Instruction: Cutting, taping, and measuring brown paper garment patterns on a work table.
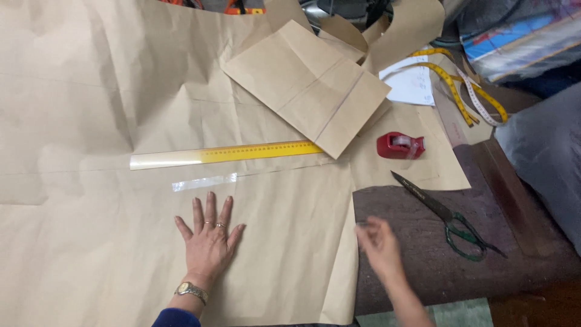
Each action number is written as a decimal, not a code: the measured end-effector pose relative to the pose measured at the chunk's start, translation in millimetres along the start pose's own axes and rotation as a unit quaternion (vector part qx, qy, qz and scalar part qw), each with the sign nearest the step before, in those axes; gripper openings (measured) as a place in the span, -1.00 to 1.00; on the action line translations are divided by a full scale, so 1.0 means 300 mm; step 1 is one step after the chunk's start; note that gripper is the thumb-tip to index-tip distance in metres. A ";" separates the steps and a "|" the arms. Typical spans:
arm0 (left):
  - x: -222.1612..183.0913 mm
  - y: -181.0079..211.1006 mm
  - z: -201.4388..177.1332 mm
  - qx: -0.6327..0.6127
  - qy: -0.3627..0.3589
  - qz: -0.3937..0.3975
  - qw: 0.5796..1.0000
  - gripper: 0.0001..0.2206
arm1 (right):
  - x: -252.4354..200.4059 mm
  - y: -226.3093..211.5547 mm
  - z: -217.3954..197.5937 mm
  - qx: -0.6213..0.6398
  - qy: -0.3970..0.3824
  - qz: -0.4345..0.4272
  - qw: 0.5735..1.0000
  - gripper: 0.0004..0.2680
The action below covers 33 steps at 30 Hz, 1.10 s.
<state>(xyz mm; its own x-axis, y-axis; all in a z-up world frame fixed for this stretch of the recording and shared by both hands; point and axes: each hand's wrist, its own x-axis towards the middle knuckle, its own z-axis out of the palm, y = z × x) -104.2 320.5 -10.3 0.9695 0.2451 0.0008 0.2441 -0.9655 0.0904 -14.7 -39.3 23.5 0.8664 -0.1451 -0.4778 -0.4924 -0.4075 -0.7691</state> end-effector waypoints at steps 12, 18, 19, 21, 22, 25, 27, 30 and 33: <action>-0.268 0.109 -0.168 0.027 0.049 0.321 0.945 0.39 | -0.081 -0.111 -0.182 0.275 -0.056 0.167 0.945 -0.69; -0.358 0.296 -0.222 -0.045 0.074 0.253 0.963 -0.41 | -0.124 -0.577 -0.238 0.386 -0.050 -0.078 0.918 -0.63; -0.327 0.311 -0.263 -0.044 0.076 0.249 0.965 -0.41 | -0.144 -0.641 -0.215 0.385 -0.055 -0.079 0.918 -0.63; -0.258 0.336 -0.351 -0.371 -0.125 0.186 0.901 -0.11 | -0.184 -0.777 -0.162 0.419 -0.103 -0.162 0.887 -0.57; -0.227 0.361 -0.383 -0.370 -0.122 0.181 0.903 -0.11 | -0.176 -0.783 -0.156 0.418 -0.110 -0.163 0.887 -0.57; -0.111 0.402 -0.566 -0.620 -0.082 0.031 0.779 -0.77 | -0.146 -0.782 -0.167 0.520 -0.265 -0.180 0.792 -0.65; -0.022 0.390 -0.793 -0.737 -0.201 -0.202 0.613 -0.46 | -0.123 -0.731 -0.223 0.554 -0.474 -0.204 0.653 -0.51; 0.083 0.383 -0.999 -0.898 -0.096 -0.266 0.337 -0.37 | -0.138 -0.620 -0.230 0.446 -0.562 -0.297 0.630 -0.55; 0.138 0.314 -1.056 -0.981 -0.169 0.034 0.085 -0.36 | -0.195 -0.514 -0.142 0.384 -0.628 -0.306 0.604 -0.54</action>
<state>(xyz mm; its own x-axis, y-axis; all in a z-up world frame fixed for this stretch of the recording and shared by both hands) -48.4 267.3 313.8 0.9933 -0.0927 0.0696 0.0861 0.9919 0.0933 14.0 -6.4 188.2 0.3971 0.8155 0.4211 -0.4222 0.5697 -0.7051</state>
